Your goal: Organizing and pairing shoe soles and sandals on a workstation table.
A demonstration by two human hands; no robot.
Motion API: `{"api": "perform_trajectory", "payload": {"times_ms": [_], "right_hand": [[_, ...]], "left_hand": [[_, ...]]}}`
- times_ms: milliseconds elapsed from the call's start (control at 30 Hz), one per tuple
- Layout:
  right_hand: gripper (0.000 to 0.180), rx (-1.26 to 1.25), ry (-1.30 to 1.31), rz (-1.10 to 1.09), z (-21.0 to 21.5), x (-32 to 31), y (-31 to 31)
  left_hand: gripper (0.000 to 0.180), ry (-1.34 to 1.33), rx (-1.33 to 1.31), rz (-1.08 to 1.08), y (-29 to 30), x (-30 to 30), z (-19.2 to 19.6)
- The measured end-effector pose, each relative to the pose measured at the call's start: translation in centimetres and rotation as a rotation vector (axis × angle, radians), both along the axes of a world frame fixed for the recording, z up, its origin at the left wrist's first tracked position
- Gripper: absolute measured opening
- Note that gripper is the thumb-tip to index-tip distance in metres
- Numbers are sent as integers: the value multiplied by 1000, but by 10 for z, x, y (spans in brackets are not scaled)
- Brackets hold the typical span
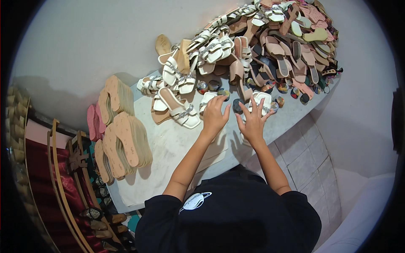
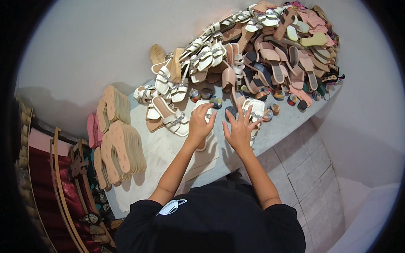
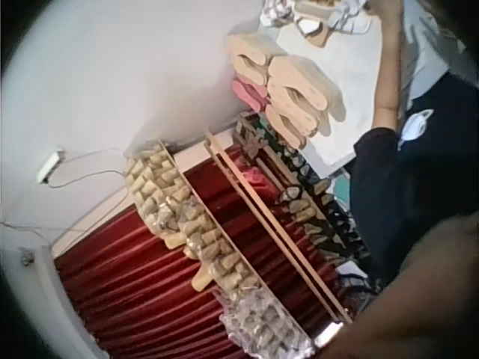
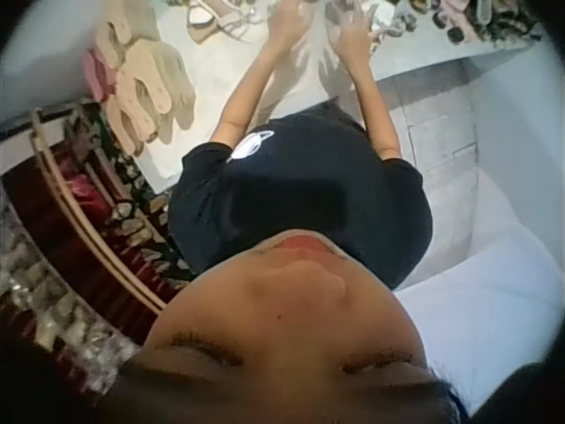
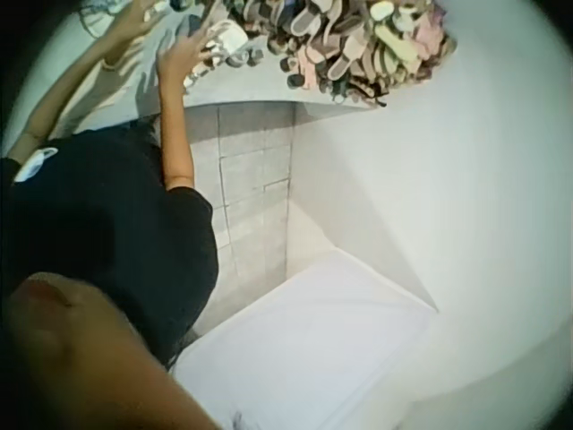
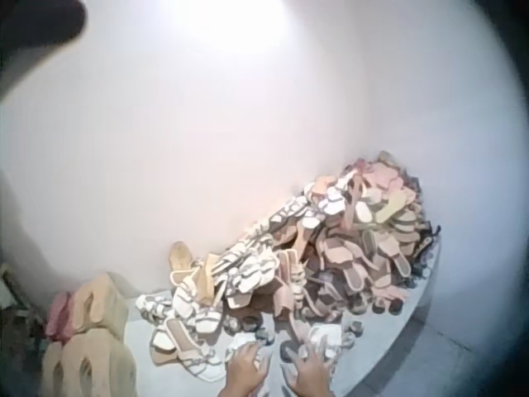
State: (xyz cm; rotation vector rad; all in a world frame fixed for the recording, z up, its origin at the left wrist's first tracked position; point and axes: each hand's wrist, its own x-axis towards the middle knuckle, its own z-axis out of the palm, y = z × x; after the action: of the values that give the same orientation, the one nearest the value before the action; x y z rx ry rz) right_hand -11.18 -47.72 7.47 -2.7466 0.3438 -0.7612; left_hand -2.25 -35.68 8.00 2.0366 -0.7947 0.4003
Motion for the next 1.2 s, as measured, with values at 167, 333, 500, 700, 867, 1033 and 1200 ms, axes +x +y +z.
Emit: {"api": "perform_trajectory", "payload": {"times_ms": [167,333,500,700,867,1033,1200], "right_hand": [[35,43,-1,33,-5,22,-63],[35,16,6,53,-10,53,-131],[34,-43,-39,105,-9,104,-191],[31,-138,-142,165,1,190,-241],[26,-502,-259,339,7,284,-291],[27,-883,-218,537,-15,357,-319],[34,-940,-34,612,-37,392,-317]], "left_hand": [[30,-34,7,11,-64,28,-4],[35,-119,15,46,-136,66,4],[36,-187,5,107,-190,110,15],[35,-376,139,167,-242,163,25],[36,-398,247,146,-271,210,36],[35,-468,245,188,-277,250,35],[32,-329,229,172,-268,271,39]]}}
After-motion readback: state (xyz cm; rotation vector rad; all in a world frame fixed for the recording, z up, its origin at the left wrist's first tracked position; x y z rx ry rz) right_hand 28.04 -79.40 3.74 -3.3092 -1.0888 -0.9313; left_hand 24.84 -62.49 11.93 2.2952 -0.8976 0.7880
